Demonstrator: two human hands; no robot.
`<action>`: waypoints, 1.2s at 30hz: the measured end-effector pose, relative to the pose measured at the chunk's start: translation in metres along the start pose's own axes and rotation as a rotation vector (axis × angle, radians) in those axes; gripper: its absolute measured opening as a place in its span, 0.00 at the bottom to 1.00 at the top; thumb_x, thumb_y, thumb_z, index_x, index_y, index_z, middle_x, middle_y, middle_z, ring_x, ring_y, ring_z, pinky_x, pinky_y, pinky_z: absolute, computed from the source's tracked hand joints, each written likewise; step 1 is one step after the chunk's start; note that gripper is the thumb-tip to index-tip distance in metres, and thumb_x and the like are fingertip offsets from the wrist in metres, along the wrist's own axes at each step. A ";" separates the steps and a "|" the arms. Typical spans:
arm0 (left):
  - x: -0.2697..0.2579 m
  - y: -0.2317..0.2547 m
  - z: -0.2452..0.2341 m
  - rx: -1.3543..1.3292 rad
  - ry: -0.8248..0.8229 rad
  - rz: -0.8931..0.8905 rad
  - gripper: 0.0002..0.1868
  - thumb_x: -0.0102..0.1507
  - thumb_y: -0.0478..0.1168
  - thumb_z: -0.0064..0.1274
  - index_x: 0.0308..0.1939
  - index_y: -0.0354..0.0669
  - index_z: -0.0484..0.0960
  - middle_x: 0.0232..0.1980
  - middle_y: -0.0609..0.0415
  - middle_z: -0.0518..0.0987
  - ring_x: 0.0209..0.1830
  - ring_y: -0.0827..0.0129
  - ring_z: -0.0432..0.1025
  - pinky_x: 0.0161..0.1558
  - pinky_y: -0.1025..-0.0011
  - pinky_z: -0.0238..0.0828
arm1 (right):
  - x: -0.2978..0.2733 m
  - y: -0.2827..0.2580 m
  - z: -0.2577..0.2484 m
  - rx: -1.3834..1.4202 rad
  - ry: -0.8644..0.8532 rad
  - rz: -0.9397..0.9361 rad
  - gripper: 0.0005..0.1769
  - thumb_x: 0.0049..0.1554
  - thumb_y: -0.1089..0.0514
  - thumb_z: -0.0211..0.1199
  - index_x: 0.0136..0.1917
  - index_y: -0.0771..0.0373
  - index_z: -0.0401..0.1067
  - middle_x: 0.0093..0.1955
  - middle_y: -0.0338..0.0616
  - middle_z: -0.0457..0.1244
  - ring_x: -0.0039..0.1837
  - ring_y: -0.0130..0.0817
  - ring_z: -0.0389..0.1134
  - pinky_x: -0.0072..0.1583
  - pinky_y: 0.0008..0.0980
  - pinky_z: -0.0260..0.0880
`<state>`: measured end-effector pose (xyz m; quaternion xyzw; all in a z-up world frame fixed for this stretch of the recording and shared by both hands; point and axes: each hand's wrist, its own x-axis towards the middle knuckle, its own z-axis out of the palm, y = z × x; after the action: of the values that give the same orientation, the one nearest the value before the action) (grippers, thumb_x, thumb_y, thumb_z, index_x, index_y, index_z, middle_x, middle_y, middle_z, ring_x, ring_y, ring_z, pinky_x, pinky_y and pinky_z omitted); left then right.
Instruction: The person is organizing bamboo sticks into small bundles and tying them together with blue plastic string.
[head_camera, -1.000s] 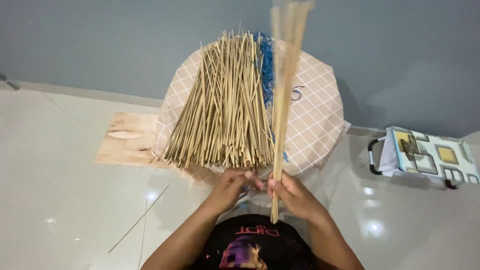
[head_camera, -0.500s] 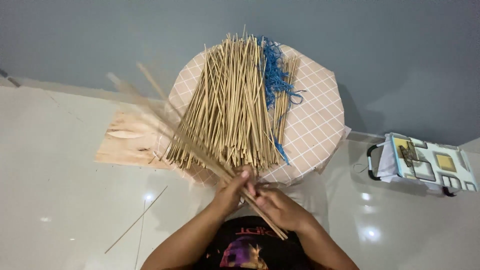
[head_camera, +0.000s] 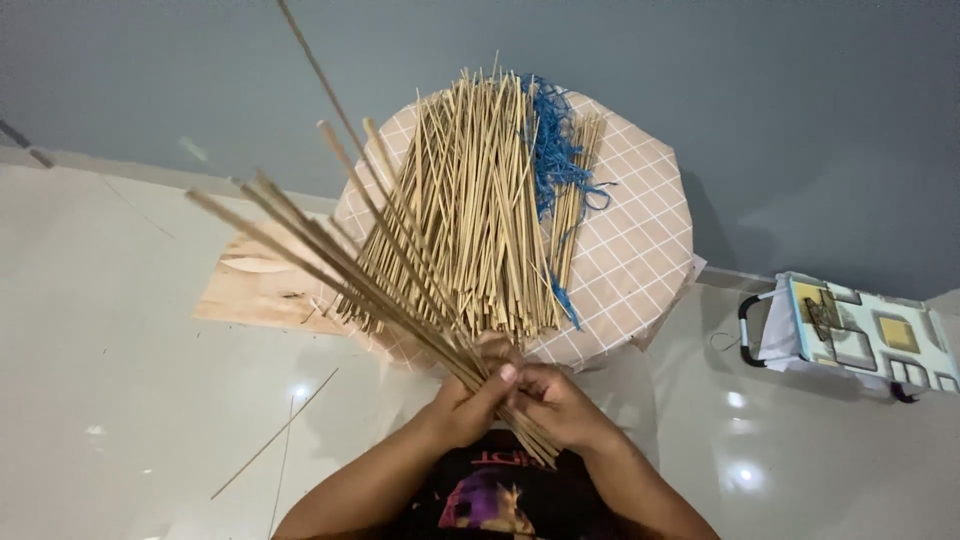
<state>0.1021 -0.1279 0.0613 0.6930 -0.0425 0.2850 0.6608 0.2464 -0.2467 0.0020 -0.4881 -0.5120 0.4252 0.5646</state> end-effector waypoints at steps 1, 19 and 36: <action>0.003 0.004 0.001 -0.001 0.000 -0.002 0.15 0.72 0.46 0.36 0.33 0.47 0.70 0.32 0.58 0.66 0.29 0.71 0.65 0.35 0.72 0.72 | -0.001 -0.002 0.000 0.002 0.001 0.002 0.02 0.61 0.64 0.62 0.47 0.65 0.75 0.35 0.37 0.62 0.34 0.24 0.58 0.38 0.25 0.57; 0.076 -0.012 -0.242 0.451 0.507 -0.526 0.21 0.74 0.53 0.45 0.45 0.33 0.73 0.23 0.50 0.70 0.16 0.68 0.68 0.15 0.71 0.66 | 0.007 0.027 -0.154 0.021 0.912 -0.115 0.07 0.68 0.66 0.54 0.55 0.66 0.72 0.41 0.42 0.66 0.42 0.26 0.69 0.48 0.24 0.74; 0.140 -0.159 -0.308 1.468 0.126 -0.849 0.24 0.67 0.41 0.32 0.58 0.22 0.66 0.49 0.28 0.79 0.51 0.36 0.78 0.51 0.45 0.76 | 0.008 0.023 -0.140 -0.391 0.934 -0.005 0.08 0.67 0.69 0.56 0.56 0.70 0.75 0.45 0.55 0.68 0.45 0.38 0.71 0.52 0.35 0.74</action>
<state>0.1836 0.2254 -0.0281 0.8859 0.4537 0.0063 0.0959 0.3868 -0.2514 -0.0196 -0.7216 -0.2759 0.0564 0.6325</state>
